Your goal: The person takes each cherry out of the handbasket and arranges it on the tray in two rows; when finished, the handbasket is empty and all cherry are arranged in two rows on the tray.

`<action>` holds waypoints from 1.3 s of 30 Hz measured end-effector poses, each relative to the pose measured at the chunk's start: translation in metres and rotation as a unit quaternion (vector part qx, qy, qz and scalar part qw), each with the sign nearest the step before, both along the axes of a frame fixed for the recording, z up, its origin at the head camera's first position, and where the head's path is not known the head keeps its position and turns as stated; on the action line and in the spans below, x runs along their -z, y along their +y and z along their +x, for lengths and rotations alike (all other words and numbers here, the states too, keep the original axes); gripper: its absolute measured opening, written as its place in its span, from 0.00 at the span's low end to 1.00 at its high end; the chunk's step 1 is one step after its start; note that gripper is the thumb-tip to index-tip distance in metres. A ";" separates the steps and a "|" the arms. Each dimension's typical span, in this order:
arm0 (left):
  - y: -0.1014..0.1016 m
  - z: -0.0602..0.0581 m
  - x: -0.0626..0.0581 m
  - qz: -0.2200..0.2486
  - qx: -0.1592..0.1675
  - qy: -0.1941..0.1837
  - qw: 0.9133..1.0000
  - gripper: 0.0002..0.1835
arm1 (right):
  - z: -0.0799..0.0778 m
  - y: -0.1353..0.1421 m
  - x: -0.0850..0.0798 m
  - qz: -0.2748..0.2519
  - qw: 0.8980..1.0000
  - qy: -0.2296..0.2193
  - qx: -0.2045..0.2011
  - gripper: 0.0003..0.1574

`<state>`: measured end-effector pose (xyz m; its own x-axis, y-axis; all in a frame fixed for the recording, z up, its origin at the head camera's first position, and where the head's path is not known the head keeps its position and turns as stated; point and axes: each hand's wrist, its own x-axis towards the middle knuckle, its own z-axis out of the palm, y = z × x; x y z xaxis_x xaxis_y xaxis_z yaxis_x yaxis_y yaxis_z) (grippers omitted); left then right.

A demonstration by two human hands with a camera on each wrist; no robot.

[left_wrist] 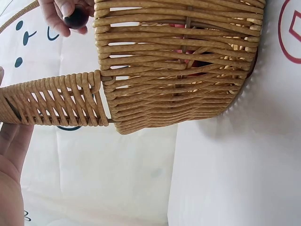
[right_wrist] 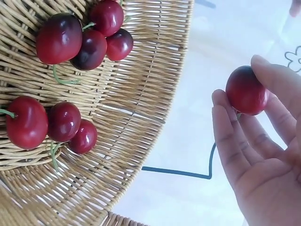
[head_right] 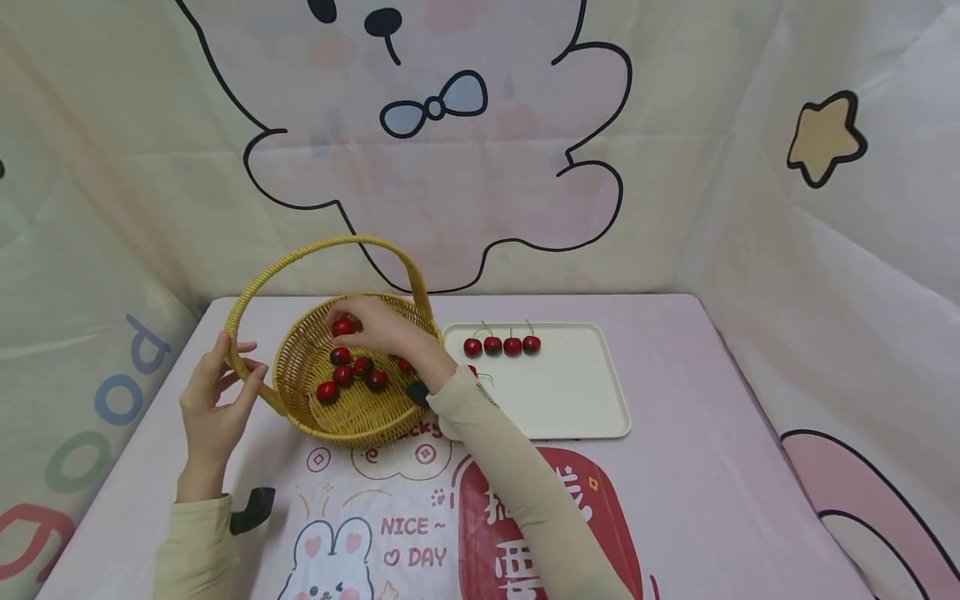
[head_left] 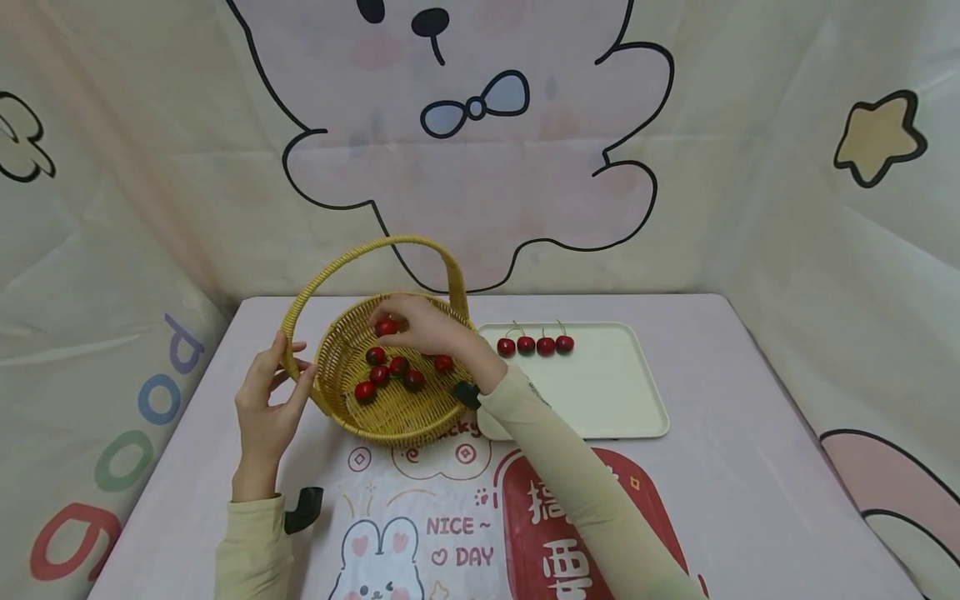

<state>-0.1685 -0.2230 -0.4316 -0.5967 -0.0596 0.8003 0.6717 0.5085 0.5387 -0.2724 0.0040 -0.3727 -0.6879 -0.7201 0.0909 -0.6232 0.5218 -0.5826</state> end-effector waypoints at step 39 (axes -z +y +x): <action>0.000 0.002 -0.001 -0.002 -0.009 -0.018 1.000 0.38 | 0.038 0.113 0.030 -0.177 0.981 0.013 0.083 0.20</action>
<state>-0.1666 -0.2226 -0.4308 -0.6245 -0.0675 0.7781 0.6425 0.5219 0.5610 -0.2346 0.1170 -0.4029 -0.7871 -0.5182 0.3346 -0.5639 0.3845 -0.7309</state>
